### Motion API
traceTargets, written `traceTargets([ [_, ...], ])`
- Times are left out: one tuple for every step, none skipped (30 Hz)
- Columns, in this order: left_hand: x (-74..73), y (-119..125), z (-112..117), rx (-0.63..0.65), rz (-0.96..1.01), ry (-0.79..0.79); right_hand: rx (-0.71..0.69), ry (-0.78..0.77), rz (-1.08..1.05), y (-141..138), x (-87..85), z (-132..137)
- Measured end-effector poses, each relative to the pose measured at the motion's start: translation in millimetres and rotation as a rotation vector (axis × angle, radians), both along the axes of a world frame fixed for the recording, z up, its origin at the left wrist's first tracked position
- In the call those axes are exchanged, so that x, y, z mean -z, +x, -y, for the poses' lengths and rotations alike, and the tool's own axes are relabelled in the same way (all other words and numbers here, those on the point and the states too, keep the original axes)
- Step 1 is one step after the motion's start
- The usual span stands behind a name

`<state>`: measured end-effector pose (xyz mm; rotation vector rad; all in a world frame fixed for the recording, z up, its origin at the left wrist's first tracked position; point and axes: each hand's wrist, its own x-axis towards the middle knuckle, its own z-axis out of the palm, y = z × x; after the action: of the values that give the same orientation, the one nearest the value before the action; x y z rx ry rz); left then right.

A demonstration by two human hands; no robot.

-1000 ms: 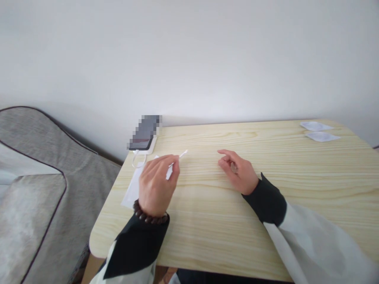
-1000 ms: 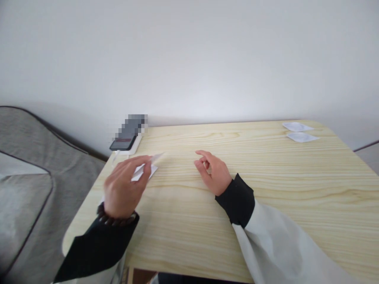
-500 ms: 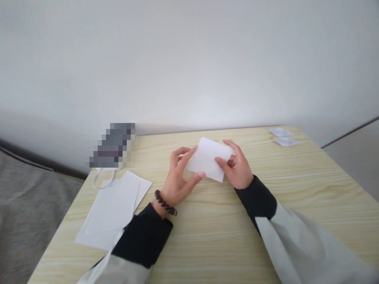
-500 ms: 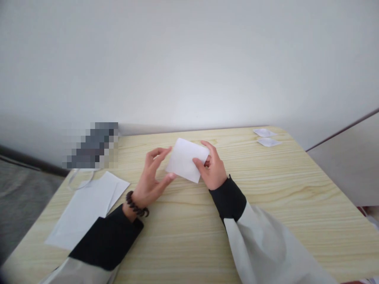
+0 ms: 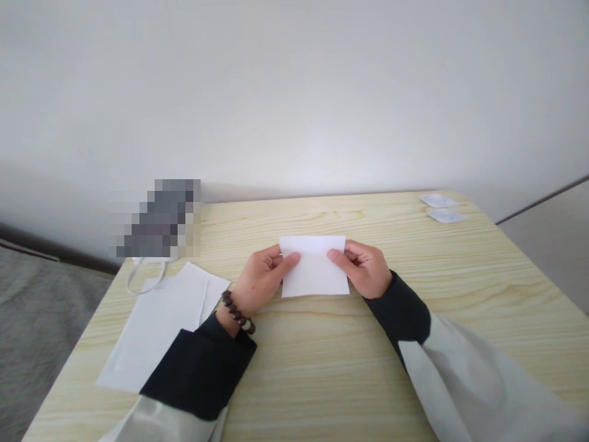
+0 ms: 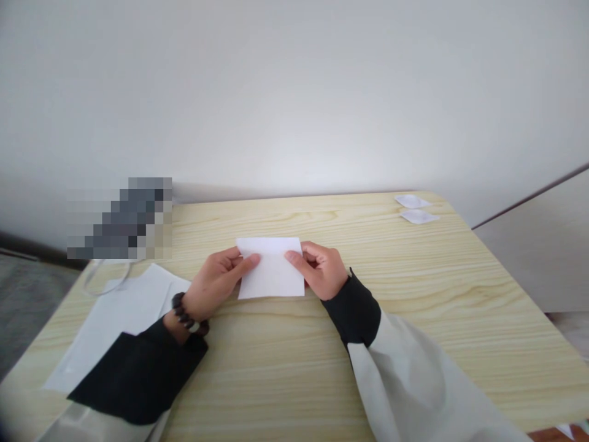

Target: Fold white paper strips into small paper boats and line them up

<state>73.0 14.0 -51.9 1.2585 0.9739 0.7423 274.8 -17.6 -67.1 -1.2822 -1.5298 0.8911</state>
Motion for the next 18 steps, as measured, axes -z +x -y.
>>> traceTargets([
  [-0.6, -0.6, -0.2, -0.014, 0.011, -0.016, -0.01, 0.061, 0.01, 1.2, 0.9, -0.7],
  [-1.6, -1.0, -0.2, -0.028, 0.039, -0.041, -0.027, 0.125, 0.019, 2.4, 1.7, -1.5],
  [-2.9, -1.2, -0.2, -0.04, 0.083, -0.079, -0.049, 0.191, 0.033, 3.5, 2.3, -2.2],
  [-4.6, -1.2, -0.1, -0.046, 0.134, -0.125, -0.077, 0.261, 0.054, 4.4, 2.4, -3.0],
  [-6.4, -1.2, 0.1, -0.049, 0.181, -0.174, -0.106, 0.332, 0.08, 5.1, 2.1, -3.5],
  [-8.1, -1.0, 0.3, -0.047, 0.209, -0.213, -0.132, 0.401, 0.111, 5.6, 1.3, -4.0],
  [-9.5, -0.8, 0.5, -0.047, 0.214, -0.231, -0.151, 0.463, 0.143, 5.9, 0.3, -4.3],
  [-10.5, -0.5, 0.6, -0.048, 0.189, -0.221, -0.162, 0.512, 0.17, 6.0, -0.8, -4.5],
  [-10.9, -0.2, 0.8, -0.048, 0.137, -0.185, -0.167, 0.545, 0.191, 6.1, -1.8, -4.6],
  [-10.9, 0.1, 1.0, -0.048, 0.075, -0.136, -0.172, 0.559, 0.203, 6.2, -2.4, -4.6],
  [-10.5, 0.5, 1.2, -0.045, 0.019, -0.089, -0.176, 0.553, 0.203, 6.5, -2.6, -4.6],
  [-9.9, 0.9, 1.5, -0.041, -0.021, -0.048, -0.177, 0.523, 0.188, 7.0, -2.3, -4.5],
  [-9.2, 1.3, 1.7, -0.041, -0.043, -0.018, -0.178, 0.47, 0.159, 7.7, -1.5, -4.5],
  [-8.6, 1.8, 1.9, -0.044, -0.048, 0.003, -0.177, 0.402, 0.118, 8.5, -0.6, -4.4],
  [-8.0, 2.2, 2.1, -0.055, -0.045, 0.022, -0.17, 0.332, 0.073, 9.1, 0.4, -4.4],
  [-7.5, 2.5, 2.1, -0.067, -0.044, 0.042, -0.159, 0.267, 0.037, 9.5, 1.1, -4.4],
  [-7.1, 2.8, 1.9, -0.079, -0.043, 0.06, -0.144, 0.215, 0.02, 9.4, 1.4, -4.3],
  [-6.6, 3.0, 1.6, -0.085, -0.037, 0.076, -0.124, 0.18, 0.027, 8.7, 1.1, -4.1],
])
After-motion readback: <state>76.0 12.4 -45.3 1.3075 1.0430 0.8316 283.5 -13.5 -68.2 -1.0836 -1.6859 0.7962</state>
